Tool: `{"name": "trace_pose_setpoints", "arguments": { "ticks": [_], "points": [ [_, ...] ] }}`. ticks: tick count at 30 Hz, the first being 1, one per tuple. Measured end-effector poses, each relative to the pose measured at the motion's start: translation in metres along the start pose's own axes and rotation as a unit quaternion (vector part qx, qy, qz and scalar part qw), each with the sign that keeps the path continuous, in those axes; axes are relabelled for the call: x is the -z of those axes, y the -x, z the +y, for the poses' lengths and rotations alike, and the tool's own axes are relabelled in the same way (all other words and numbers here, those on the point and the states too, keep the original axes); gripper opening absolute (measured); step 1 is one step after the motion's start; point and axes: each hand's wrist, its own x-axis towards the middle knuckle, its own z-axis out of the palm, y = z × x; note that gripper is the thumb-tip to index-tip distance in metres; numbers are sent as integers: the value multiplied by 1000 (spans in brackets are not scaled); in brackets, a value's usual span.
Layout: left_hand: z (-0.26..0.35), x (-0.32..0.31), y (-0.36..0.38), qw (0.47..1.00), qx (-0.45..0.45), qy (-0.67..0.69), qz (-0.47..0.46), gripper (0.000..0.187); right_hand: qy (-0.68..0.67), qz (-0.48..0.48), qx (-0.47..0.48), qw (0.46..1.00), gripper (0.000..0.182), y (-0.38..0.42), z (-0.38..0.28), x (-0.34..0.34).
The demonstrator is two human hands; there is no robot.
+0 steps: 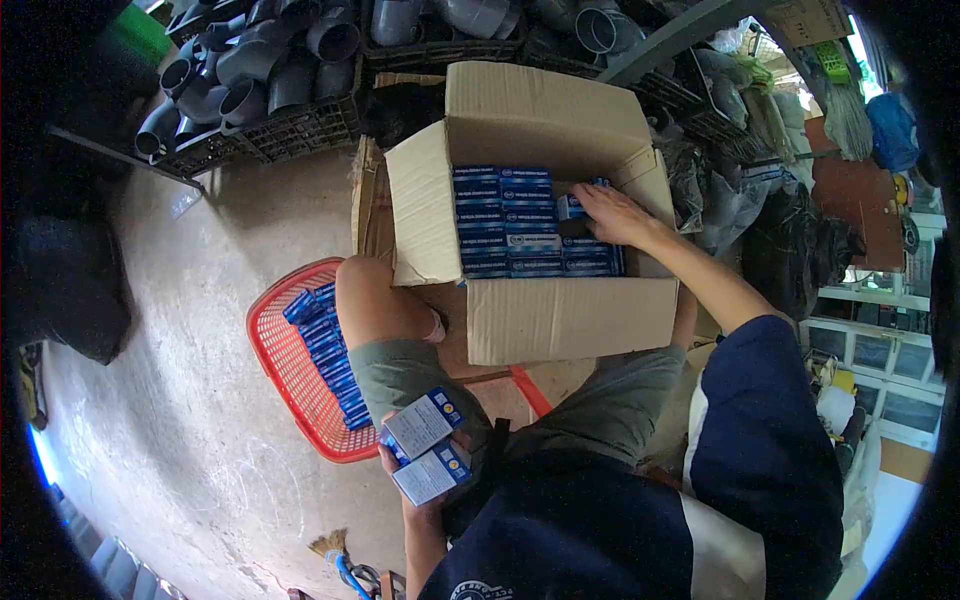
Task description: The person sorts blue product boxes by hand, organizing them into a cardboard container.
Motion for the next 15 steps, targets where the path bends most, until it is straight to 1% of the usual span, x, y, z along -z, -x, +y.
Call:
{"name": "trace_pose_setpoints", "arguments": {
  "ticks": [1, 4, 7, 10, 13, 15],
  "points": [
    [-1, 0, 1, 1000, -2, 4, 17, 66, 31, 2, 6, 999, 58, -1, -3, -2],
    [-3, -5, 2, 994, 26, 104, 5, 65, -47, 99, -54, 992, 58, -3, 2, -5],
    [-2, -5, 1, 1000, -12, -8, -16, 86, -107, 180, -87, 974, 64, -16, 9, -7],
    [-4, -11, 1, 1000, -9, 4, -24, 86, -79, 140, -98, 982, 64, -27, 6, -8],
    [-5, -15, -1, 999, -30, -11, -26, 85, -107, 92, -110, 984, 62, -39, -5, 0],
    [-5, -15, -1, 999, -37, -28, -18, 85, -108, 121, -107, 981, 63, -50, -13, 2]
  ]
}}
